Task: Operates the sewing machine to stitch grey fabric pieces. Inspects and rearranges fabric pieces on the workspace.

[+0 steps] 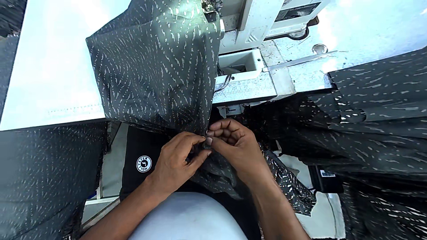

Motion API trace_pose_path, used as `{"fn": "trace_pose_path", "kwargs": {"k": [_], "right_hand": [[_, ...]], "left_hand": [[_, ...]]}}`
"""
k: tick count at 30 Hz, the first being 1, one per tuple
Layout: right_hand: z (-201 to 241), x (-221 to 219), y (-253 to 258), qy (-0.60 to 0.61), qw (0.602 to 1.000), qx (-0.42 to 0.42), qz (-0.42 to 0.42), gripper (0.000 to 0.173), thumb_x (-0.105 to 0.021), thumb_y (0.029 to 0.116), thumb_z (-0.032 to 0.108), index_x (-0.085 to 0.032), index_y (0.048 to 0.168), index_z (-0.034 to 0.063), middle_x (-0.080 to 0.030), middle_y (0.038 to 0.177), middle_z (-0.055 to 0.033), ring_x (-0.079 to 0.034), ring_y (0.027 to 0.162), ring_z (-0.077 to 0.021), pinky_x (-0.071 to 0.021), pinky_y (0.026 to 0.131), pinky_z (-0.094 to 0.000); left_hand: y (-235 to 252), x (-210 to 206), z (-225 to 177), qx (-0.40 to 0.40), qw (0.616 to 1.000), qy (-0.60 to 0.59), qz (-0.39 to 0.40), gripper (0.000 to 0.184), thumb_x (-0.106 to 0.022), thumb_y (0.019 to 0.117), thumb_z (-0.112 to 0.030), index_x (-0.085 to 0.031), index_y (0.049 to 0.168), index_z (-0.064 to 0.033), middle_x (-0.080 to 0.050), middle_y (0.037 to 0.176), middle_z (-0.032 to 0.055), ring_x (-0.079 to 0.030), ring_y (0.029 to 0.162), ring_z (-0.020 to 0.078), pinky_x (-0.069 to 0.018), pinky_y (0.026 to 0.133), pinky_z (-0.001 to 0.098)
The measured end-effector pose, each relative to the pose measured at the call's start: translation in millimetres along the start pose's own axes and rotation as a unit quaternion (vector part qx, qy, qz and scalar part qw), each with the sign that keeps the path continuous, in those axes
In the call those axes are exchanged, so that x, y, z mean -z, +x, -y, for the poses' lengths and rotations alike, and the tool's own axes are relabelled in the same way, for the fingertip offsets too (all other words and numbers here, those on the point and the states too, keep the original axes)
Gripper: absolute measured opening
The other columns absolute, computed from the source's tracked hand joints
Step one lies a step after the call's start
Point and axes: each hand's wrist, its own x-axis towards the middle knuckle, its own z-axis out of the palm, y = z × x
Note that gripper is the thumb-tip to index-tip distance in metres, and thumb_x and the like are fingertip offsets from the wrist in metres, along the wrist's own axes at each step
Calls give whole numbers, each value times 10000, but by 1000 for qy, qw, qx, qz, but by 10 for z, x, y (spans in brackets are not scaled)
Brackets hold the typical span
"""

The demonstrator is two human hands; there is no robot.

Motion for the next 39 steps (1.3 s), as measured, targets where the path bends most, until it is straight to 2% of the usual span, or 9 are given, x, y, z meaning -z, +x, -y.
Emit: {"fn": "trace_pose_path", "kwargs": {"k": [7, 12, 15, 18, 21, 30, 33, 35, 39], "right_hand": [[-17, 41, -26, -6, 1000, -4, -11, 174, -626, 984, 88, -704, 1139, 102, -713, 923, -77, -672, 734, -157, -564, 594, -253], [-4, 23, 46, -92, 995, 31, 4, 170, -661, 951, 159, -733, 1102, 128, -711, 877, -8, -651, 668, -126, -556, 557, -248], [-21, 39, 69, -125, 991, 52, 15, 150, -646, 939, 146, -737, 1058, 139, -700, 830, 13, -628, 621, -104, -530, 514, -240], [-24, 62, 51, -121, 991, 50, 23, 184, -624, 948, 140, -729, 1098, 134, -715, 889, 9, -659, 690, -105, -555, 565, -241], [-11, 51, 57, -98, 994, 37, 37, 224, -666, 940, 161, -713, 1156, 129, -730, 954, -2, -688, 735, -122, -590, 610, -250], [-47, -33, 208, -236, 969, 69, -3, 204, -667, 914, 231, -725, 1109, 214, -708, 847, 99, -597, 564, -54, -513, 477, -245], [-80, -61, 269, -307, 947, 93, -37, 99, -656, 904, 253, -719, 972, 218, -635, 737, 87, -551, 550, -62, -470, 477, -288], [-82, -82, 245, -285, 953, 97, -43, 77, -643, 917, 226, -675, 850, 207, -566, 636, 72, -504, 500, -75, -415, 437, -288], [-41, -11, 73, -77, 995, 51, 24, 100, -750, 884, 91, -730, 981, 100, -699, 775, -33, -641, 618, -129, -547, 531, -262]], "left_hand": [[10, 21, -20, 84, 987, -134, 6, 68, -732, 901, -77, -775, 950, -60, -724, 928, -9, -677, 730, 59, -612, 625, 215], [29, 40, -45, 110, 983, -145, 7, 51, -727, 885, -102, -770, 909, -91, -700, 927, -10, -648, 689, 59, -580, 561, 205], [23, 51, -61, 71, 994, -82, -8, 60, -740, 855, -123, -777, 900, -107, -603, 1073, 10, -613, 779, 31, -568, 610, 167], [25, 82, -57, 8, 1000, -6, -15, 34, -720, 854, -138, -745, 854, -116, -595, 1198, 34, -607, 860, 13, -558, 695, 152], [33, 99, -7, -44, 999, 25, -14, 42, -726, 863, -124, -750, 841, -97, -647, 1196, 56, -624, 872, 35, -564, 719, 175], [50, 107, 49, -69, 997, 24, -4, 45, -730, 866, -95, -760, 854, -64, -689, 1159, 68, -661, 844, 47, -592, 702, 188], [54, 91, 78, -84, 995, 63, 0, 62, -722, 891, -120, -771, 879, -84, -709, 1167, 67, -682, 931, 88, -595, 776, 228], [51, 94, 80, -86, 994, 73, 1, 68, -719, 898, -126, -777, 883, -93, -720, 1183, 61, -695, 956, 108, -600, 788, 247], [34, 147, 43, -89, 995, 48, 2, 108, -692, 932, -170, -765, 899, -98, -716, 1190, 53, -685, 955, 93, -587, 782, 234]]}}
